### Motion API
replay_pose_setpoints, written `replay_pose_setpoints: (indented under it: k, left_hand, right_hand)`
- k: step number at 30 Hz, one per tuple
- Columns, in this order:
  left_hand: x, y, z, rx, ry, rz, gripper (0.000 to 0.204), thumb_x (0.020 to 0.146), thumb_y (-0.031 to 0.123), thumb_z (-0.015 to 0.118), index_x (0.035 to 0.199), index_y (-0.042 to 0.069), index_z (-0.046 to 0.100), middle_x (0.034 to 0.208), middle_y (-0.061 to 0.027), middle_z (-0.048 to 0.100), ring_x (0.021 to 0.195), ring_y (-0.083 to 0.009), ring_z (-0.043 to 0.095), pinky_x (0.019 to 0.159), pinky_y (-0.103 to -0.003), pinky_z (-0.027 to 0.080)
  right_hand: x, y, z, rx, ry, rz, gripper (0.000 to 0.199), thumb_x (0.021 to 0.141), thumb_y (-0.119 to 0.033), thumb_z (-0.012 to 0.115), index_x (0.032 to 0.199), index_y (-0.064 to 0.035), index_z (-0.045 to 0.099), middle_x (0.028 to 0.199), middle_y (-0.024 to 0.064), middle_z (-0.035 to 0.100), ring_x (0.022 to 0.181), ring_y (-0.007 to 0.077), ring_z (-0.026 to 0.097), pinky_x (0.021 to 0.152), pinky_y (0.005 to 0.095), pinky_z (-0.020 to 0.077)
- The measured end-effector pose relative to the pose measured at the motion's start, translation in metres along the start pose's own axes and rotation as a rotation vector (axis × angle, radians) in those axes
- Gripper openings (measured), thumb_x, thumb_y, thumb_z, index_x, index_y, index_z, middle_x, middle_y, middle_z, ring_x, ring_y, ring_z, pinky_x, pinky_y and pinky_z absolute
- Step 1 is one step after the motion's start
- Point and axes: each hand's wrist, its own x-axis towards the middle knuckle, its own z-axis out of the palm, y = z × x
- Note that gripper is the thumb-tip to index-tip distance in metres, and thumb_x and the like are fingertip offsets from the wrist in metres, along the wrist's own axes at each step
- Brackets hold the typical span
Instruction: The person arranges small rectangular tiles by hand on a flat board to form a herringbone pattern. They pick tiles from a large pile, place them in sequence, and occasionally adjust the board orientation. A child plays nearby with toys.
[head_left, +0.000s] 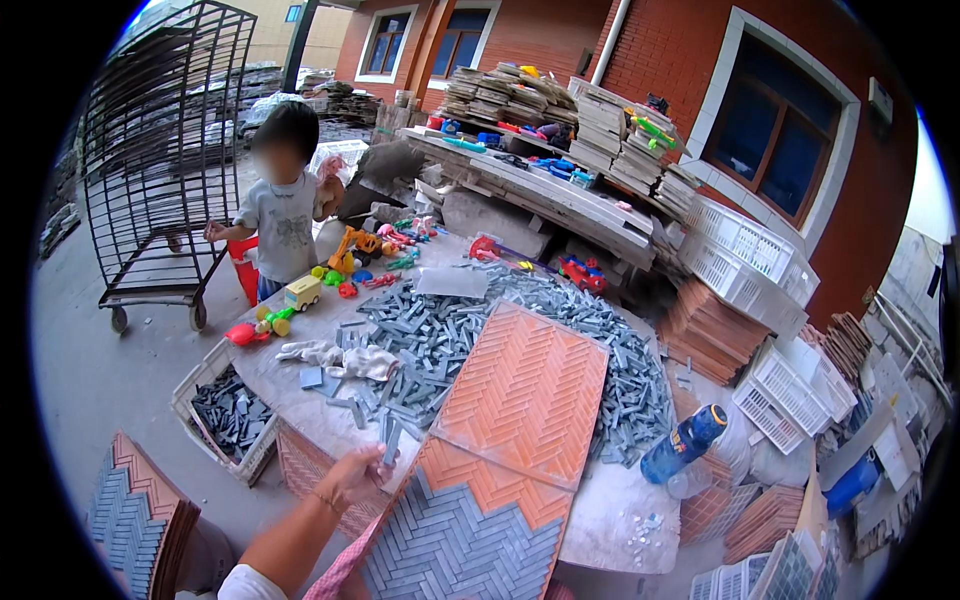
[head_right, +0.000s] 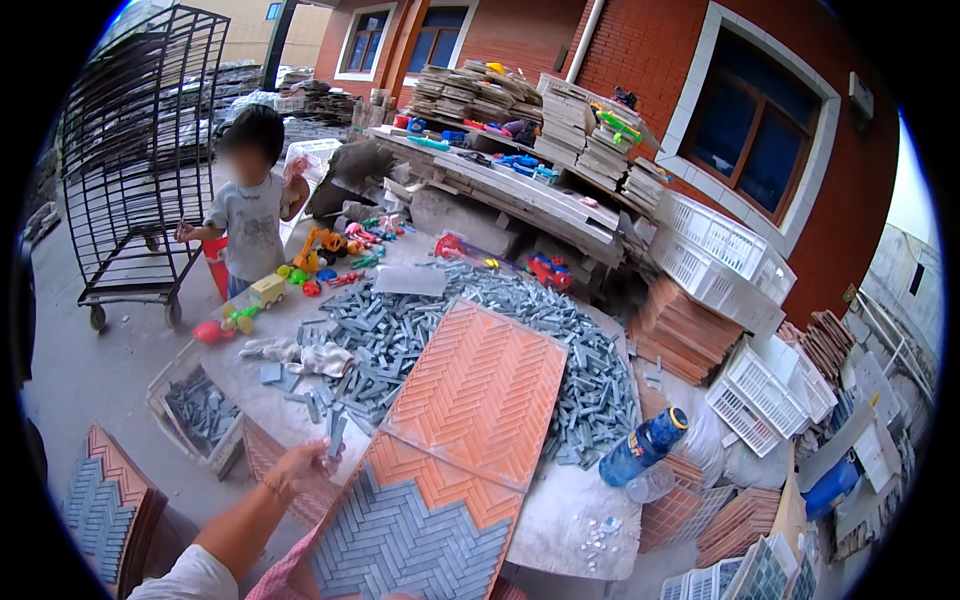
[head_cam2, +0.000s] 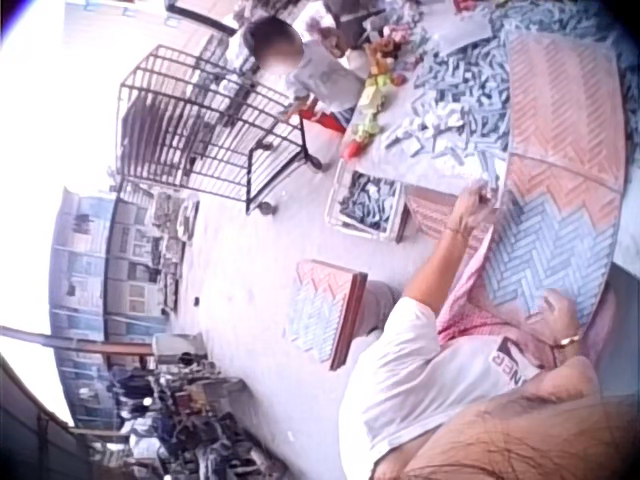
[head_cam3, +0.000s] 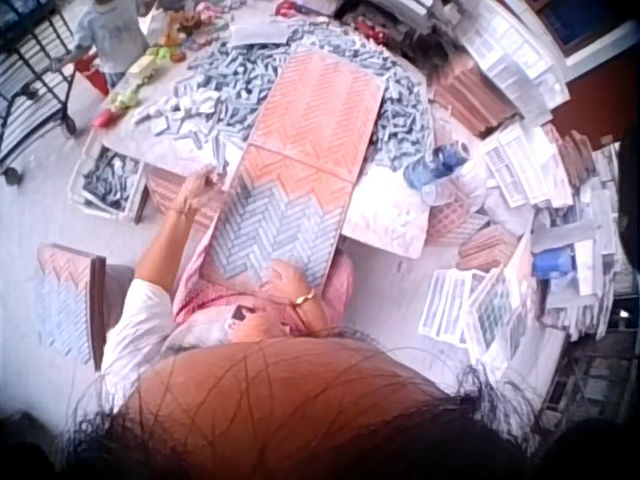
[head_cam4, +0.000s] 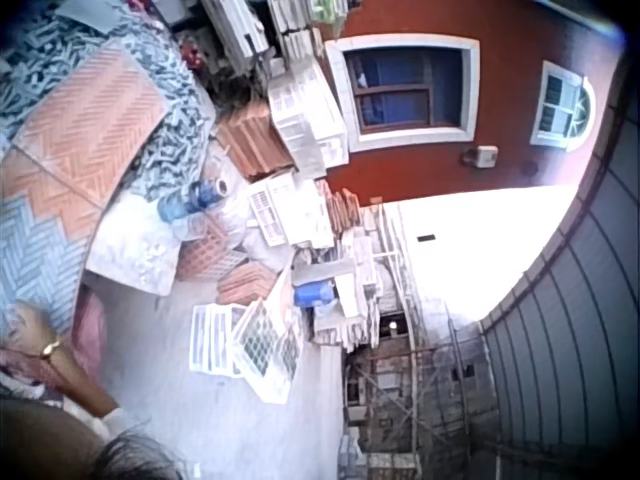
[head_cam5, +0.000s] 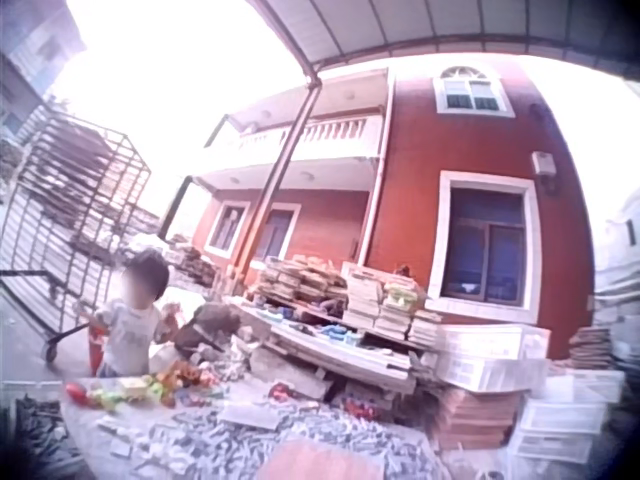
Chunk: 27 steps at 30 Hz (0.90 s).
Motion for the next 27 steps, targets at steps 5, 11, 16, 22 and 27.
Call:
replay_pose_setpoints:
  k: [5,11,16,22,27]
  left_hand:
    - [-0.046,-0.034,0.013,-0.101,-0.280,-0.071,0.015,0.086,0.011,0.058,0.098,0.003,0.053,0.082,-0.0024,0.055,0.067,-0.0078,0.049,0.057,-0.019,0.041]
    - [-0.097,-0.080,0.068,0.084,-0.021,0.066,0.020,0.082,0.007,0.064,0.100,0.003,0.055,0.083,-0.0014,0.057,0.070,-0.0096,0.053,0.061,-0.022,0.044]
    - [-0.100,-0.087,0.052,0.163,-0.141,0.014,0.017,0.085,0.008,0.060,0.099,-0.001,0.057,0.084,-0.0042,0.059,0.071,-0.0109,0.054,0.064,-0.023,0.045]
    - [-0.108,-0.087,0.057,0.141,-0.054,-0.064,0.020,0.087,0.011,0.057,0.102,-0.002,0.058,0.085,-0.0046,0.061,0.069,-0.0103,0.051,0.064,-0.022,0.044]
    - [-0.110,-0.083,0.048,0.174,-0.015,-0.061,0.022,0.087,0.015,0.059,0.101,-0.002,0.058,0.084,-0.0051,0.060,0.067,-0.0093,0.050,0.064,-0.022,0.042]
  right_hand:
    - [0.058,-0.051,-0.040,0.391,0.259,0.147,0.020,0.080,-0.020,0.063,0.094,-0.0051,0.063,0.072,0.0086,0.064,0.063,0.0190,0.062,0.057,0.0314,0.0489]
    - [0.091,-0.076,-0.033,0.432,0.505,0.091,0.033,0.075,-0.011,0.072,0.103,-0.0018,0.057,0.082,0.0094,0.065,0.065,0.0145,0.063,0.057,0.0238,0.0503]
    - [0.070,-0.063,-0.027,1.193,0.337,0.273,0.025,0.085,-0.009,0.060,0.106,0.0036,0.053,0.089,0.0079,0.062,0.070,0.0126,0.059,0.062,0.0235,0.0490]
    - [0.050,-0.046,-0.030,1.778,0.176,0.306,0.028,0.089,-0.010,0.052,0.114,0.0027,0.050,0.097,0.0089,0.058,0.077,0.0121,0.052,0.069,0.0231,0.0439]
    - [0.041,-0.045,-0.033,1.810,0.173,0.310,0.023,0.090,-0.008,0.051,0.111,0.0017,0.050,0.098,0.0089,0.058,0.077,0.0116,0.052,0.071,0.0237,0.0440]
